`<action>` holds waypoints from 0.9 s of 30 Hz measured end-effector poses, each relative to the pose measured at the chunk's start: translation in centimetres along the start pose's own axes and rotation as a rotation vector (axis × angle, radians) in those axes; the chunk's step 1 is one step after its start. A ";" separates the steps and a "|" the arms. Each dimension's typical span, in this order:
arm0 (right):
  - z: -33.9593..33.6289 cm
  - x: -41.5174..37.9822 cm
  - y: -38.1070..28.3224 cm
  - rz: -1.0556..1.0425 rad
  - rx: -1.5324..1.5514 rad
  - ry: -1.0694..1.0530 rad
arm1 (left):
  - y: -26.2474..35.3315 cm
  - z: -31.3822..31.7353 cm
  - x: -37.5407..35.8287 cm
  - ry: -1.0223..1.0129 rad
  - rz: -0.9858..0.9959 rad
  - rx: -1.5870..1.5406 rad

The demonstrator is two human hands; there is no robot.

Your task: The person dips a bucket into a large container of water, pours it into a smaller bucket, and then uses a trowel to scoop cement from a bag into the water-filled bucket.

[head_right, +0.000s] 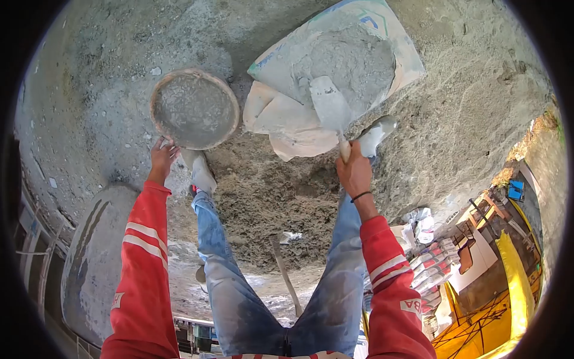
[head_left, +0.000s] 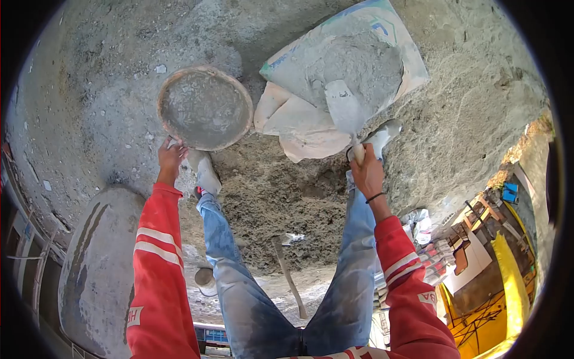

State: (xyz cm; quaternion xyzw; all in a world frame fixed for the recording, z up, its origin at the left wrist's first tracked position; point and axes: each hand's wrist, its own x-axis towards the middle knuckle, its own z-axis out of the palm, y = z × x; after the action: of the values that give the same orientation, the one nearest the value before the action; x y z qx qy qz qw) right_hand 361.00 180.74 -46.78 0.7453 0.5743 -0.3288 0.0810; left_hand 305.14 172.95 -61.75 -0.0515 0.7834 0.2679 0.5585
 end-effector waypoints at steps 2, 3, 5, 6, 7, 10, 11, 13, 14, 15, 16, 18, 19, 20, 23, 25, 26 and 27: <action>-0.9 4.9 6.1 0.059 -0.282 0.121 | 0.5 0.2 -0.6 -0.006 -0.018 0.001; -1.0 7.6 9.2 0.073 -0.343 0.182 | 0.8 0.3 -1.1 -0.012 -0.006 0.020; -2.0 12.6 12.1 0.090 -0.405 0.270 | 1.1 0.7 -2.4 -0.040 0.008 0.054; -1.5 15.1 13.2 0.113 -0.422 0.262 | 0.9 0.9 -2.4 -0.040 0.004 0.071; -0.7 16.9 14.1 0.135 -0.439 0.250 | 0.7 0.8 -2.3 -0.049 0.020 0.055; 3.3 17.6 13.4 0.115 -0.310 0.186 | 0.2 0.2 -2.0 -0.057 0.024 0.029; 4.9 17.1 13.3 0.091 -0.274 0.171 | 0.2 0.3 -2.0 -0.057 0.029 -0.002; 7.1 15.2 11.5 0.101 -0.206 0.092 | 0.1 0.7 -2.1 -0.047 0.023 0.031; 8.0 14.2 10.7 0.107 -0.199 0.094 | 0.4 0.7 -2.2 -0.034 0.017 0.056; 9.1 13.4 10.0 0.100 -0.171 0.068 | 0.8 0.9 -2.4 -0.034 0.024 0.061; 9.7 12.8 9.7 0.091 -0.144 0.042 | 1.0 1.3 -2.6 -0.029 0.018 0.080; 9.9 12.3 9.2 0.070 -0.095 0.014 | 1.2 1.1 -2.6 -0.019 0.015 0.094; 9.9 12.1 9.0 0.049 -0.053 -0.016 | 1.3 1.0 -2.5 -0.026 0.008 0.105; 9.8 11.9 8.5 0.045 -0.051 -0.015 | 1.2 0.9 -2.3 -0.033 0.000 0.114; 9.9 11.9 7.0 -0.017 0.034 -0.003 | 1.0 0.3 -1.9 -0.050 0.005 0.125; 9.2 12.9 4.6 0.086 0.166 -0.104 | 0.8 0.2 -1.8 -0.039 0.015 0.109; 8.8 13.3 3.4 0.197 0.294 -0.205 | 0.6 0.2 -1.7 -0.035 0.020 0.097; 8.8 13.8 2.8 0.202 0.298 -0.212 | 0.5 0.3 -1.7 -0.031 0.016 0.104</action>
State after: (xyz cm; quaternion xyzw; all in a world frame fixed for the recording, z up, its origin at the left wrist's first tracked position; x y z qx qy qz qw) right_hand 361.79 186.53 -62.28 0.7642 0.4298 -0.4768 0.0625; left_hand 305.81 173.18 -60.09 -0.0121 0.7880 0.2319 0.5702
